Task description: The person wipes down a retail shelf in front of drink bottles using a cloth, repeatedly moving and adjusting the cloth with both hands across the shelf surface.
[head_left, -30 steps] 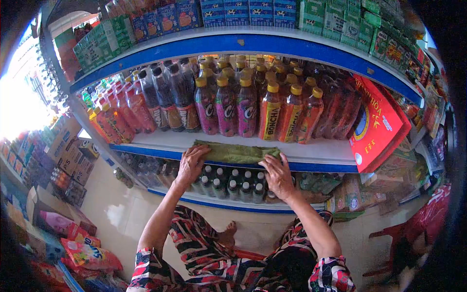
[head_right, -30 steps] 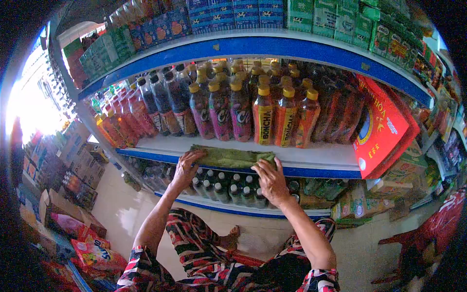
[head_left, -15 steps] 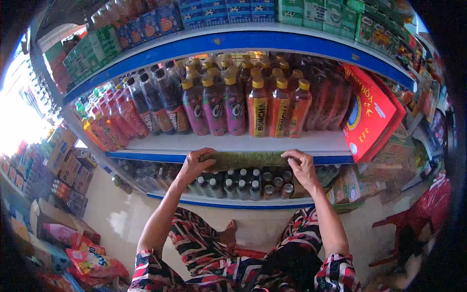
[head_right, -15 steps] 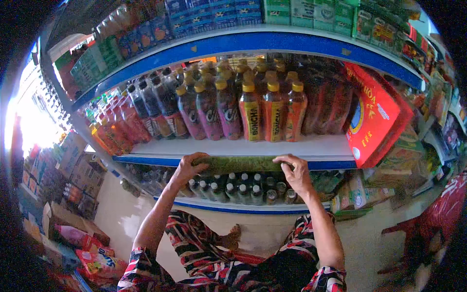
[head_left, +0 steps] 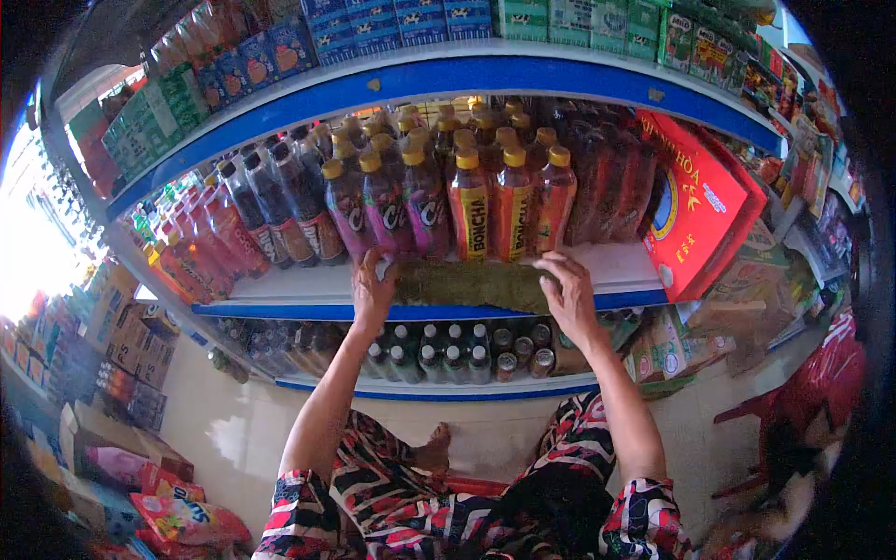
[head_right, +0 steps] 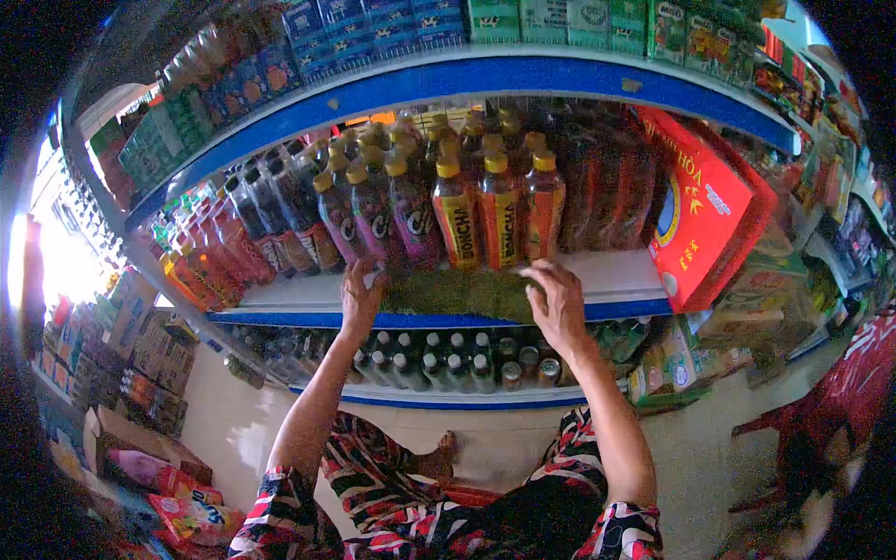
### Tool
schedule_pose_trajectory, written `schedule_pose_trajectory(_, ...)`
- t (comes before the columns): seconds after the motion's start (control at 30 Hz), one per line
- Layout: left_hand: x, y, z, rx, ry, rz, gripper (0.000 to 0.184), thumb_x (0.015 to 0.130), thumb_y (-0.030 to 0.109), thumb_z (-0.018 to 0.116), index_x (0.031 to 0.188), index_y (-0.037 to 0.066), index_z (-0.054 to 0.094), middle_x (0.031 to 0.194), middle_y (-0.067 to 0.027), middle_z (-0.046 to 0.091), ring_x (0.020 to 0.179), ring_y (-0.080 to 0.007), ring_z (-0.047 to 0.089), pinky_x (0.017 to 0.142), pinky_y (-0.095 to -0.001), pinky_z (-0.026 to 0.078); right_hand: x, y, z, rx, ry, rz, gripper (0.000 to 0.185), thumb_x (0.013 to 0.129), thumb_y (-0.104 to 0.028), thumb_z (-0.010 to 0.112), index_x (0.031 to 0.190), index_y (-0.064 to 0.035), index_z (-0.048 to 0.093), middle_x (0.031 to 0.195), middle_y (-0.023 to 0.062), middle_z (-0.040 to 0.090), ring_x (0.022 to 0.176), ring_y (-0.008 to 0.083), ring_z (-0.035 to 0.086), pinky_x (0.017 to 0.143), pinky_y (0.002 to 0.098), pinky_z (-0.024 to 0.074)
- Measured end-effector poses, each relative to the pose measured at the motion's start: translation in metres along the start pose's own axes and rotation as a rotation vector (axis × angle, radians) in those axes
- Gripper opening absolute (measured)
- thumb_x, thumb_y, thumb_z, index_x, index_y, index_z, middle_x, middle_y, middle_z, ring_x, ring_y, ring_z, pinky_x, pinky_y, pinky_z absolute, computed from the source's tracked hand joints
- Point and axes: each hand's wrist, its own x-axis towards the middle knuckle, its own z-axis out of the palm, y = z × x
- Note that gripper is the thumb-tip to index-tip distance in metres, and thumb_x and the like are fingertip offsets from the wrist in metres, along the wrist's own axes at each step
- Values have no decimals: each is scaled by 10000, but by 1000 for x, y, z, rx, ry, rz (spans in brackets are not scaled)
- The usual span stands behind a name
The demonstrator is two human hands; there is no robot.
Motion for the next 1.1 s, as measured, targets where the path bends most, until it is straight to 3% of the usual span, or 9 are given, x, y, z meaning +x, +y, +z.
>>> schedule_pose_trajectory(0.1, -3, 29, -17, -66, -97, 68, 317, 828, 100, 584, 1140, 56, 549, 1057, -174, 579, 1022, -378, 526, 862, -436, 413, -20, 3, 21, -179, -108, 21, 313, 817, -137, 596, 1122, -68, 585, 1143, 150, 565, 1126, 335, 494, 998, 477, 332)
schedule_pose_trajectory(0.13, -4, 35, -22, -131, -230, 30, 345, 848, 107, 570, 1186, 50, 531, 1143, -187, 558, 1078, -378, 507, 918, -441, 396, -23, 4, 25, -158, -204, 98, 364, 838, -192, 584, 1180, -72, 551, 1223, 148, 519, 1222, 314, 418, 1053, 529, 243)
schedule_pose_trajectory(0.23, -12, 32, -5, -80, -286, 206, 382, 859, 139, 576, 1222, 36, 515, 1232, -192, 523, 1136, -370, 486, 975, -436, 372, -24, -2, 31, -328, -216, 90, 414, 847, -267, 584, 1204, -61, 542, 1276, 152, 477, 1279, 317, 351, 1082, 556, 170)
schedule_pose_trajectory(0.27, -16, 25, 0, -13, -380, 216, 431, 880, 207, 563, 1266, 31, 489, 1308, -197, 477, 1205, -359, 445, 1023, -440, 333, -24, -6, 32, -383, -224, 74, 438, 847, -296, 582, 1209, -54, 538, 1285, 166, 467, 1283, 329, 341, 1083, 566, 155)
schedule_pose_trajectory(0.37, -29, 23, 11, 223, -355, 351, 444, 892, 255, 544, 1283, 52, 488, 1332, -201, 455, 1235, -354, 417, 1044, -462, 301, -17, -23, 33, -527, -228, 29, 521, 846, -372, 575, 1234, -27, 519, 1313, 209, 434, 1299, 362, 308, 1086, 584, 117)
schedule_pose_trajectory(0.43, -29, 24, 13, 217, -378, 330, 459, 895, 280, 534, 1296, 61, 480, 1345, -205, 440, 1247, -359, 403, 1053, -471, 287, -17, -27, 41, -573, -226, -2, 585, 845, -409, 566, 1260, -4, 493, 1331, 239, 410, 1314, 380, 282, 1092, 583, 98)
schedule_pose_trajectory(0.57, -31, 27, 14, 225, -358, 324, 468, 881, 292, 545, 1288, 67, 493, 1343, -223, 435, 1243, -373, 403, 1056, -479, 282, -10, -33, 64, -403, -354, 122, 662, 860, -441, 529, 1297, 47, 436, 1379, 290, 345, 1360, 398, 208, 1101, 564, 101)
schedule_pose_trajectory(0.73, -36, 54, 32, 235, -322, 341, 456, 849, 284, 570, 1247, 67, 530, 1323, -245, 443, 1223, -378, 420, 1044, -490, 291, -13, -40, 82, -386, -292, 65, 700, 872, -478, 491, 1304, 67, 418, 1386, 334, 313, 1341, 427, 240, 1104, 537, 126)
schedule_pose_trajectory(1.1, -41, 54, 40, 194, -354, 355, 485, 843, 263, 579, 1282, 77, 493, 1363, -242, 398, 1268, -384, 367, 1051, -519, 259, -17, -29, 77, -376, -300, -63, 736, 831, -440, 574, 1360, 26, 361, 1437, 262, 286, 1352, 404, 231, 1108, 515, 143)
